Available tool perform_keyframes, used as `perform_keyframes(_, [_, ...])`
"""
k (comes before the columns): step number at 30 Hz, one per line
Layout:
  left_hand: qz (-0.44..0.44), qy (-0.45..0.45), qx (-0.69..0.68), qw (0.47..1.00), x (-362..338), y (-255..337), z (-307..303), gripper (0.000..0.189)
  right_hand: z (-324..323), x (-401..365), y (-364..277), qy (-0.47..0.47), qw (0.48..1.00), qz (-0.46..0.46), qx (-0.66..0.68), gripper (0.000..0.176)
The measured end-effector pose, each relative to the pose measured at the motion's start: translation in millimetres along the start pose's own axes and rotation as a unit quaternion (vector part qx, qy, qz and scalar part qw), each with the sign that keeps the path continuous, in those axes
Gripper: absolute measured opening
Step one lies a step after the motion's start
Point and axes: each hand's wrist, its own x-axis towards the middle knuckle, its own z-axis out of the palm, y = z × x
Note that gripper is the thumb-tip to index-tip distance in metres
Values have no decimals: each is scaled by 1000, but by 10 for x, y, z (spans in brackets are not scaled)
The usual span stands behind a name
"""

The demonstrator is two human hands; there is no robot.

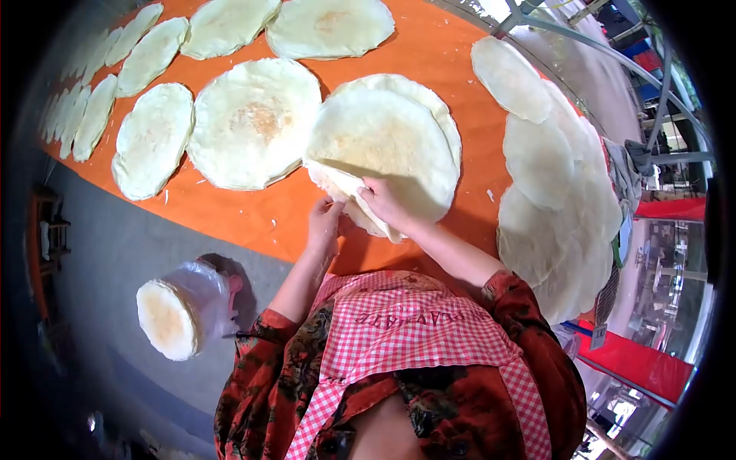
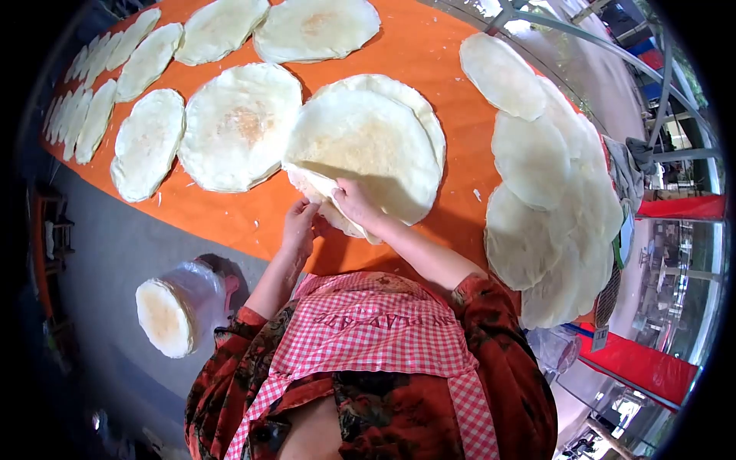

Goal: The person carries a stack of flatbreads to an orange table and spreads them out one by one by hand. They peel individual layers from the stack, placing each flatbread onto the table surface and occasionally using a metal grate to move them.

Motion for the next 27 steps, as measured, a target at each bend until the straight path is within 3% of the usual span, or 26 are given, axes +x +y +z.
perform_keyframes(2, [-8,-27,55,998,84,-71,-73,14,23,68,38,33,998,-10,-54,17])
perform_keyframes(5, [12,17,18,1000,250,-243,-143,12,-434,389,33,81,985,-27,-152,15])
perform_keyframes(6, [12,15,19,1000,300,-244,-155,11,-838,578,48,118,974,-51,-186,16])
perform_keyframes(8, [30,-4,15,999,239,-148,-165,10,-1841,762,-323,121,891,-89,-428,18])
perform_keyframes(9, [33,-15,15,999,216,-113,-126,10,-2328,954,-238,163,927,-37,-336,18])
perform_keyframes(10, [38,-16,15,999,183,-68,-163,10,-2878,1157,-96,246,905,-116,-327,19])
perform_keyframes(11, [44,-11,12,999,154,-26,-234,9,-3148,877,-654,237,866,-110,-426,20])
perform_keyframes(12, [44,-4,11,999,158,-17,-309,8,-3617,1024,-696,251,826,-95,-496,20])
perform_keyframes(13, [45,1,11,999,202,-40,-394,8,-3737,756,-1093,299,819,-72,-485,24])
perform_keyframes(14, [46,3,13,999,257,-52,-465,7,-3969,619,-1287,299,788,-110,-527,25])
perform_keyframes(15, [44,2,4,999,292,-65,-551,6,-3880,402,-1597,341,834,-57,-429,24])
perform_keyframes(17, [48,28,5,998,166,-3,-537,7,-3980,396,-1763,416,725,-113,-537,28])
perform_keyframes(19, [60,24,17,998,98,40,-556,9,-3547,98,-2298,348,782,-25,-516,27])
perform_keyframes(20, [72,11,14,997,74,82,-585,11,-3257,-91,-2424,327,824,-50,-460,27])
perform_keyframes(21, [66,-20,27,997,146,95,-673,16,-3012,-69,-2408,378,884,-20,-276,26])
perform_keyframes(23, [45,-46,18,998,78,153,-676,20,-2414,-359,-2298,134,871,13,-472,19])
perform_keyframes(25, [28,-79,27,996,112,133,-704,29,-1872,-660,-1881,115,906,-144,-382,12])
perform_keyframes(26, [18,-108,21,994,151,98,-754,34,-1614,-693,-1452,194,805,-387,-406,13])
perform_keyframes(27, [18,-112,17,993,196,26,-814,37,-1260,-829,-1563,145,874,-165,-434,14])
